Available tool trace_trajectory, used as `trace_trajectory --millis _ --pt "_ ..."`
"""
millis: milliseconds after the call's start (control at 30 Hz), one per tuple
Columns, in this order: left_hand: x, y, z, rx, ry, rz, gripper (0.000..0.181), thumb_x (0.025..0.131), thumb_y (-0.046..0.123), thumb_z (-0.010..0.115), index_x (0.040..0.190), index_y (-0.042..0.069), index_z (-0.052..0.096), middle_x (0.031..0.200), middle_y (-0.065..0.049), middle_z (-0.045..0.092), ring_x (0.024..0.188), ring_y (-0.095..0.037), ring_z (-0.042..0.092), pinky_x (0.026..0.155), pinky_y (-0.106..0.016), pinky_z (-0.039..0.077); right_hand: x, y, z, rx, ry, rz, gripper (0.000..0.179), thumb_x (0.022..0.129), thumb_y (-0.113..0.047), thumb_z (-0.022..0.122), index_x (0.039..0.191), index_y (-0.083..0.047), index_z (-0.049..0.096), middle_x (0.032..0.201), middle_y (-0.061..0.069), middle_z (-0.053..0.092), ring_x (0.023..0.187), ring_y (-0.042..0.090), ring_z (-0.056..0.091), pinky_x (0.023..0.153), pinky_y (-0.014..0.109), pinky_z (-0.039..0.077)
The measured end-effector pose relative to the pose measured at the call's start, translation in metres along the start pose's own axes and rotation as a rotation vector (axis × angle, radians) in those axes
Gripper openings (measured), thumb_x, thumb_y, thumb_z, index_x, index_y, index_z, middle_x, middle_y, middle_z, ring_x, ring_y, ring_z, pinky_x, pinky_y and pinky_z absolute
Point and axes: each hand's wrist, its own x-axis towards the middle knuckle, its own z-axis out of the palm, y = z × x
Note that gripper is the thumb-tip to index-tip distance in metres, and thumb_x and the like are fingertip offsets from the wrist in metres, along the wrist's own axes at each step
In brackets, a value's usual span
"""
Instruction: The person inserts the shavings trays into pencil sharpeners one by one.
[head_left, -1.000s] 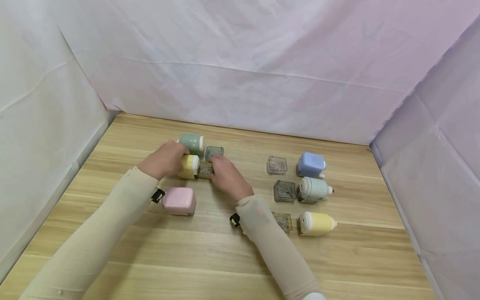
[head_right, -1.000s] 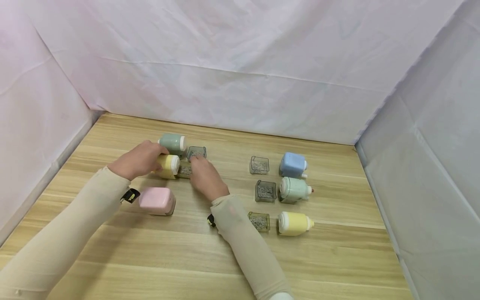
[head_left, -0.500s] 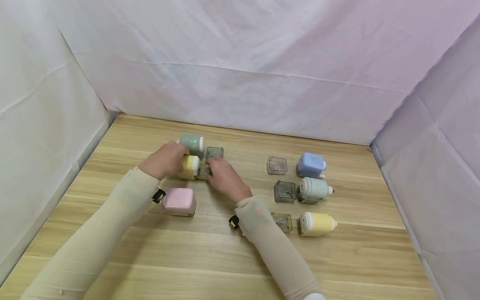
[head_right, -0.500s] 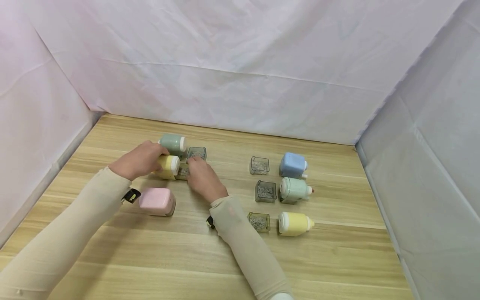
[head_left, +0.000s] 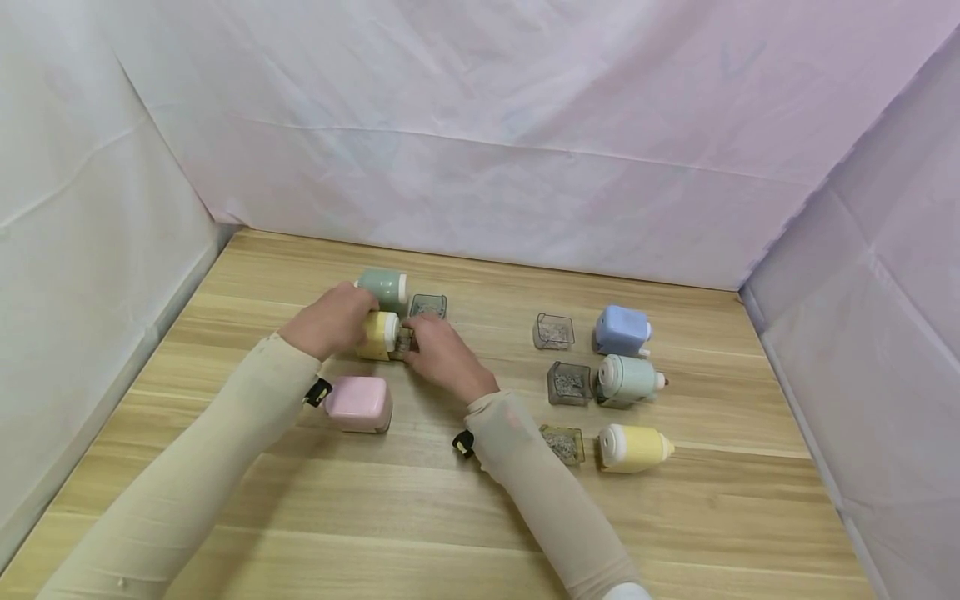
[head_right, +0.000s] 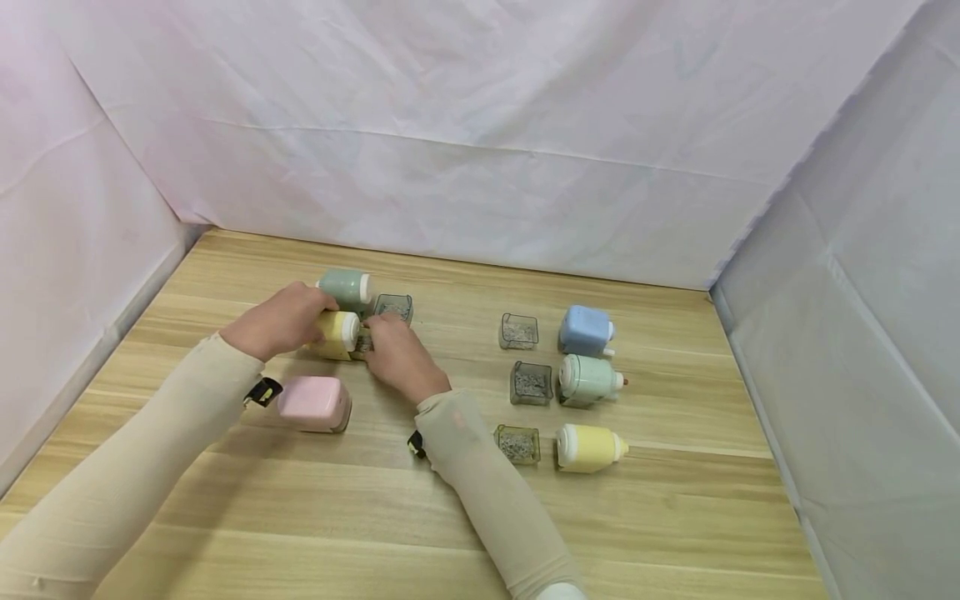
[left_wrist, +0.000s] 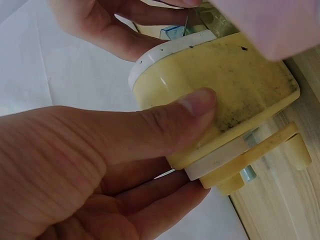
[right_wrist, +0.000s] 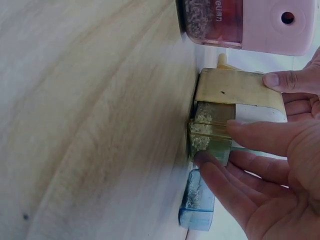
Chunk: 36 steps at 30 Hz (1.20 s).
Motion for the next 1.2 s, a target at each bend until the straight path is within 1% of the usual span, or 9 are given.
trace_trajectory --millis 167,433,633,767,833,933,1033,1100,1200 --pt "0.001 0.0 0.0 0.014 0.0 0.009 0.02 0.076 -0.019 0.072 0.092 -0.006 0.076 0.083 -0.015 0.071 0.075 -0.027 0.059 0.072 -0.044 0.056 -0.001 0.0 0.0 0.005 -0.006 -0.005 0.055 0.1 -0.015 0.078 0.151 -0.004 0.059 0.149 0.012 0.063 0.139 0.024 0.059 0.118 0.035 0.05" --pt "0.0 0.0 -0.001 0.01 -0.005 -0.01 0.021 0.077 -0.019 0.073 0.094 -0.008 0.076 0.085 -0.017 0.072 0.076 -0.028 0.061 0.072 -0.044 0.057 -0.001 0.001 -0.001 0.041 -0.011 -0.004 0.059 0.101 -0.016 0.078 0.155 -0.005 0.056 0.156 0.012 0.059 0.144 0.026 0.056 0.121 0.038 0.048" --pt "-0.001 0.001 -0.002 -0.004 -0.01 -0.006 0.022 0.077 -0.02 0.072 0.095 -0.009 0.076 0.086 -0.018 0.073 0.075 -0.028 0.063 0.072 -0.045 0.059 -0.004 0.004 -0.005 0.064 -0.022 -0.025 0.06 0.101 -0.013 0.076 0.156 -0.005 0.054 0.152 0.012 0.061 0.134 0.025 0.062 0.115 0.037 0.053" --pt "-0.002 0.001 -0.002 -0.013 -0.008 -0.004 0.022 0.076 -0.021 0.07 0.094 -0.009 0.075 0.085 -0.019 0.073 0.075 -0.028 0.064 0.071 -0.044 0.06 -0.005 0.004 -0.015 0.099 -0.018 -0.034 0.056 0.101 -0.007 0.072 0.154 -0.004 0.055 0.151 0.012 0.063 0.126 0.025 0.069 0.108 0.037 0.058" --pt "-0.002 0.001 -0.002 -0.011 -0.006 -0.007 0.022 0.077 -0.021 0.07 0.094 -0.009 0.075 0.086 -0.019 0.073 0.075 -0.028 0.063 0.071 -0.044 0.06 -0.005 0.004 -0.021 0.102 -0.006 -0.034 0.053 0.101 -0.007 0.071 0.153 -0.003 0.057 0.15 0.013 0.064 0.124 0.025 0.07 0.107 0.037 0.058" --pt "-0.001 0.001 -0.002 -0.005 -0.005 -0.011 0.022 0.077 -0.021 0.07 0.095 -0.009 0.075 0.086 -0.019 0.072 0.075 -0.028 0.063 0.071 -0.044 0.059 -0.005 0.005 -0.027 0.089 0.01 -0.022 0.048 0.103 -0.01 0.071 0.149 -0.002 0.06 0.15 0.014 0.064 0.129 0.026 0.067 0.111 0.04 0.056" --pt "-0.001 0.002 -0.002 0.004 -0.006 -0.013 0.023 0.077 -0.021 0.07 0.095 -0.008 0.075 0.087 -0.019 0.072 0.076 -0.028 0.062 0.073 -0.045 0.058 -0.005 0.007 -0.03 0.073 0.011 -0.013 0.041 0.104 -0.015 0.072 0.143 -0.002 0.065 0.149 0.013 0.064 0.135 0.027 0.063 0.115 0.041 0.053" --pt "-0.001 0.002 -0.002 0.009 -0.009 -0.014 0.022 0.078 -0.021 0.07 0.095 -0.008 0.075 0.088 -0.019 0.072 0.077 -0.028 0.062 0.074 -0.045 0.058 -0.005 0.008 -0.029 0.067 -0.006 -0.004 0.038 0.104 -0.016 0.072 0.139 -0.002 0.068 0.147 0.013 0.065 0.138 0.028 0.061 0.116 0.041 0.052" --pt "-0.001 0.003 -0.002 0.007 -0.012 -0.018 0.022 0.078 -0.021 0.07 0.095 -0.008 0.075 0.088 -0.018 0.071 0.077 -0.028 0.061 0.074 -0.045 0.058 -0.005 0.01 -0.026 0.05 -0.056 -0.001 0.036 0.104 -0.016 0.072 0.137 -0.002 0.071 0.144 0.013 0.067 0.135 0.029 0.063 0.113 0.041 0.054"
